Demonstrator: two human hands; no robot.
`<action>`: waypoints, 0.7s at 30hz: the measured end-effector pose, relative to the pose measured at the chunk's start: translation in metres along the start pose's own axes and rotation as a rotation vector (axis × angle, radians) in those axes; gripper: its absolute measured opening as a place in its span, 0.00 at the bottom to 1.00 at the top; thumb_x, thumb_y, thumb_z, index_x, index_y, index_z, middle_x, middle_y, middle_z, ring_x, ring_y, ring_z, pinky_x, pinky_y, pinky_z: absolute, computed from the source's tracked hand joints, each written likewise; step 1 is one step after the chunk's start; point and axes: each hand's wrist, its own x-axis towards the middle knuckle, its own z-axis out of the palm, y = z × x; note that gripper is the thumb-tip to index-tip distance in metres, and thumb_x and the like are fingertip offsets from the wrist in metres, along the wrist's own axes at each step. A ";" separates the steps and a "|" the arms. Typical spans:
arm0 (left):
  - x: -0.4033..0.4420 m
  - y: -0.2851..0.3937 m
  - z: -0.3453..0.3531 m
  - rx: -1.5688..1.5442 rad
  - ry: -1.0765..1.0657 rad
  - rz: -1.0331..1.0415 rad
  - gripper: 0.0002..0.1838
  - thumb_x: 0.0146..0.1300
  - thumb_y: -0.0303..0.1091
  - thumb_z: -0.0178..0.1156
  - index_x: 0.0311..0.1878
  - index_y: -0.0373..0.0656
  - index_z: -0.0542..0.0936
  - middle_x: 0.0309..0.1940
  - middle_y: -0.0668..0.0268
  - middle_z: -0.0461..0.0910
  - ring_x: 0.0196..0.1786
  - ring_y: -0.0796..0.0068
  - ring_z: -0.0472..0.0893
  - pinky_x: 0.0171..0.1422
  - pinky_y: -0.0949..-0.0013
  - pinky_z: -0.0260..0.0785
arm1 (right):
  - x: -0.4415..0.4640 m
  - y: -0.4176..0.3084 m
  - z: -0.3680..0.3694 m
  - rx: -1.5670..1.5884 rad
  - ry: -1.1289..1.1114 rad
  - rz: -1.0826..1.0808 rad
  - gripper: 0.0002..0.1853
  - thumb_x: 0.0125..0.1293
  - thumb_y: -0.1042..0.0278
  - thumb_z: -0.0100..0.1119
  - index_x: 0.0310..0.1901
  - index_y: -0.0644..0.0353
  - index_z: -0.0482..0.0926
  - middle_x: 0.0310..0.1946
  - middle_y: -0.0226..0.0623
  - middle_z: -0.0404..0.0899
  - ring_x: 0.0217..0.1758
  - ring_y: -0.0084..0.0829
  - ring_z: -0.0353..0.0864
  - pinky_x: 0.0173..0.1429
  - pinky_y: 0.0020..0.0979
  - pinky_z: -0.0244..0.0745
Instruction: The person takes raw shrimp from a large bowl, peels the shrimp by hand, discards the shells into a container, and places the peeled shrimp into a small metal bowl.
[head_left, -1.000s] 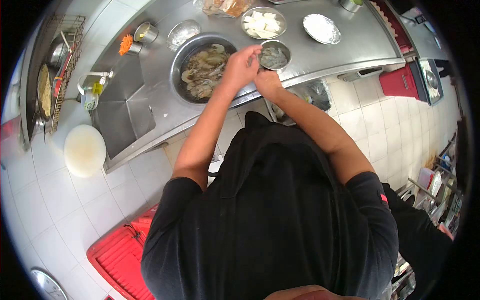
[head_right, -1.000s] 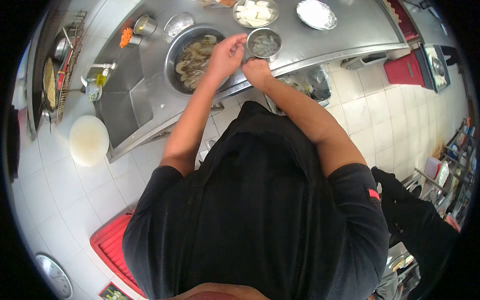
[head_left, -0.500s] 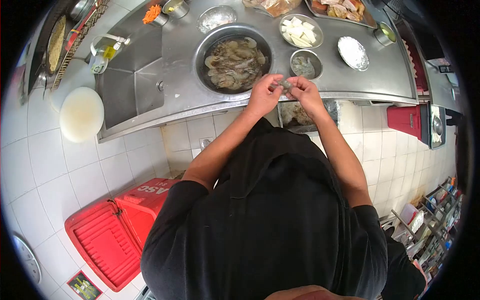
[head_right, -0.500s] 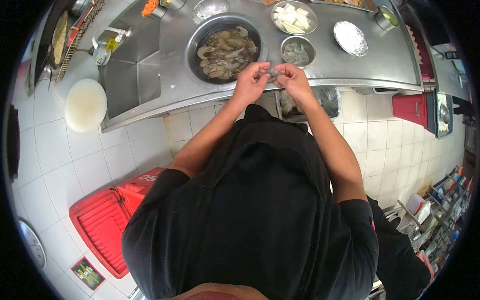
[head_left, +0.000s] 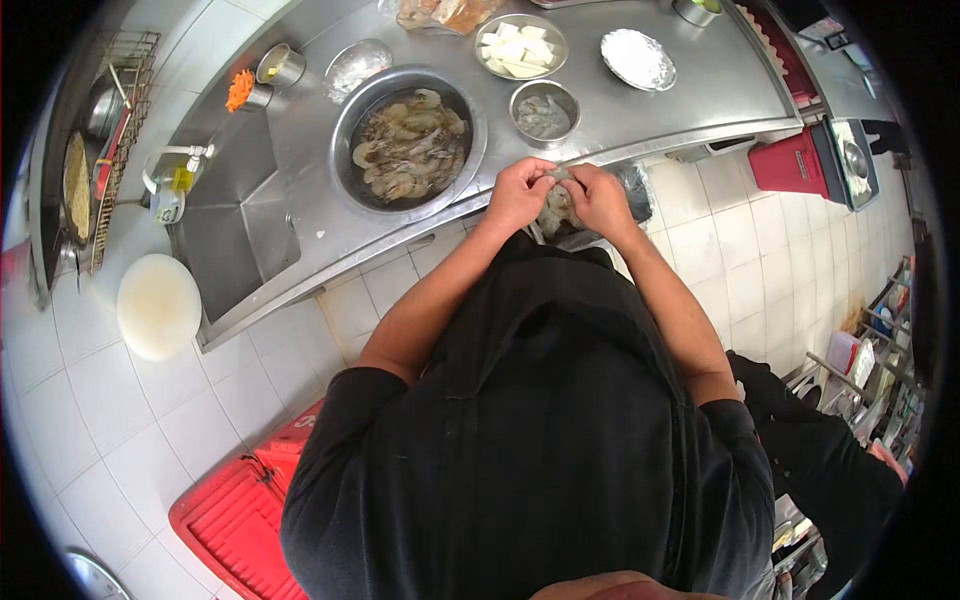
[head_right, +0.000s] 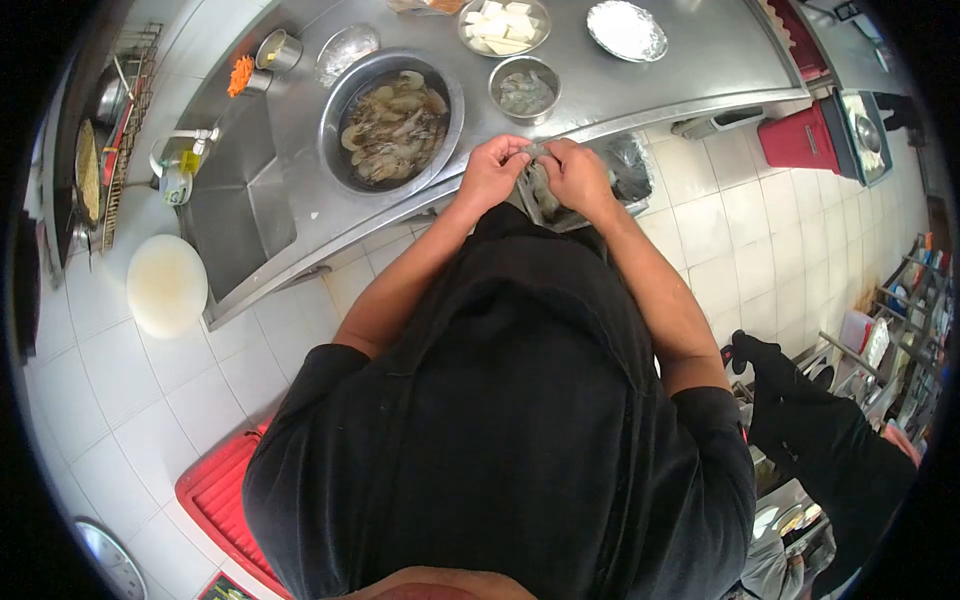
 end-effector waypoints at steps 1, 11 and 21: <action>0.002 -0.003 0.003 0.015 -0.014 -0.013 0.10 0.67 0.23 0.61 0.51 0.34 0.81 0.36 0.67 0.85 0.38 0.83 0.80 0.44 0.76 0.72 | -0.005 0.003 -0.002 -0.041 0.005 0.006 0.09 0.65 0.66 0.63 0.41 0.62 0.83 0.37 0.50 0.82 0.41 0.55 0.82 0.44 0.48 0.78; 0.014 -0.016 0.002 0.047 0.020 -0.115 0.10 0.68 0.26 0.61 0.50 0.34 0.82 0.36 0.67 0.86 0.36 0.84 0.81 0.42 0.76 0.72 | -0.036 0.054 -0.028 -0.177 0.005 0.096 0.08 0.65 0.67 0.60 0.41 0.58 0.84 0.38 0.42 0.84 0.44 0.49 0.84 0.48 0.45 0.79; 0.013 -0.002 0.014 -0.194 -0.102 -0.353 0.11 0.67 0.27 0.64 0.50 0.35 0.83 0.43 0.65 0.86 0.42 0.79 0.82 0.41 0.73 0.74 | 0.002 -0.007 -0.030 -0.158 0.005 -0.154 0.10 0.60 0.66 0.64 0.42 0.57 0.86 0.39 0.40 0.86 0.41 0.45 0.85 0.47 0.44 0.80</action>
